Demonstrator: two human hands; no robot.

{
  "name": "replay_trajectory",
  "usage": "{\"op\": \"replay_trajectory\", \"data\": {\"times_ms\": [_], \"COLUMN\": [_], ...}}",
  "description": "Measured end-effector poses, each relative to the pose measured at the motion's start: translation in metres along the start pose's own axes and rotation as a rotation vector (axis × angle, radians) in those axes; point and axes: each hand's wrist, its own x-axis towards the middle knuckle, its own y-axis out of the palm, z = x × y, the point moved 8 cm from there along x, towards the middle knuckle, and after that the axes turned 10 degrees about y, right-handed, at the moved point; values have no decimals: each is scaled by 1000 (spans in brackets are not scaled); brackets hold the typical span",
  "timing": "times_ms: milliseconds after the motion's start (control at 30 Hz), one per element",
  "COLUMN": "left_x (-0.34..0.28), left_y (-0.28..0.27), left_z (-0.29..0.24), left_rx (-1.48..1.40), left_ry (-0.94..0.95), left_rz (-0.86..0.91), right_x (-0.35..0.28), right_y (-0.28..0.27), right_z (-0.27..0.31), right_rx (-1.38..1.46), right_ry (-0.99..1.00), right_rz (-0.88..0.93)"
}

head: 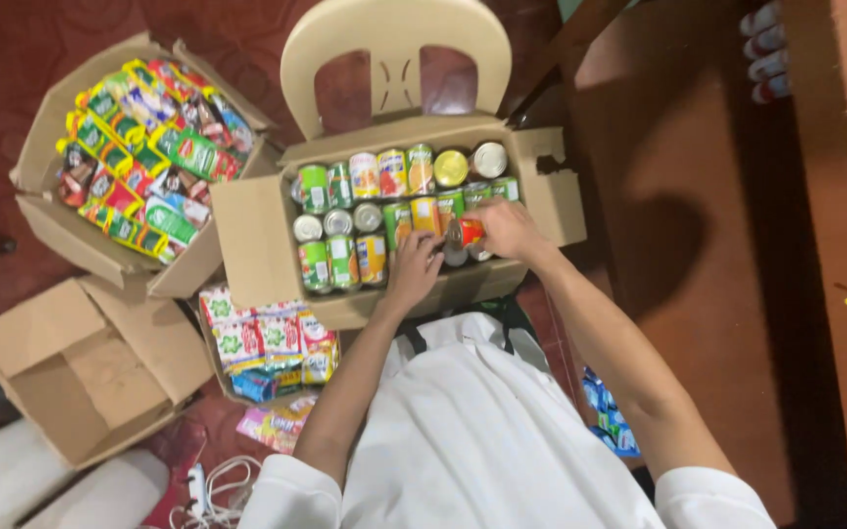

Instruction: Organizing canned goods and snack packages by moving them between cardboard boxes and onto a wooden shelf.

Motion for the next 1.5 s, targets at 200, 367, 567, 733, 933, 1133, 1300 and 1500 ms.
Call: {"op": "replay_trajectory", "data": {"times_ms": [200, 367, 567, 733, 933, 1133, 1300, 1500], "left_x": [-38, -38, -40, -36, -40, -47, -42, -42], "left_y": [11, 5, 1, 5, 16, 21, 17, 24], "left_z": [33, 22, 12, 5, 12, 17, 18, 33], "left_rx": [143, 203, 261, 291, 330, 263, 257, 223], "left_ry": [-96, 0, 38, 79, 3, -42, -25, 9], "left_rz": [115, 157, 212, 220, 289, 303, 278, 257], "right_x": [-4, -4, -8, -9, -14, -1, 3, 13], "right_y": [72, 105, 114, 108, 109, 133, 134, 129], "right_z": [2, 7, 11, 10, 10, -14, -14, -29], "right_rx": [-316, -268, -221, -187, -52, 118, 81, 162], "right_ry": [-9, 26, 46, 80, 95, 80, 62, 81], "right_rz": [-18, -13, -109, -132, -197, -229, -167, -133]}}
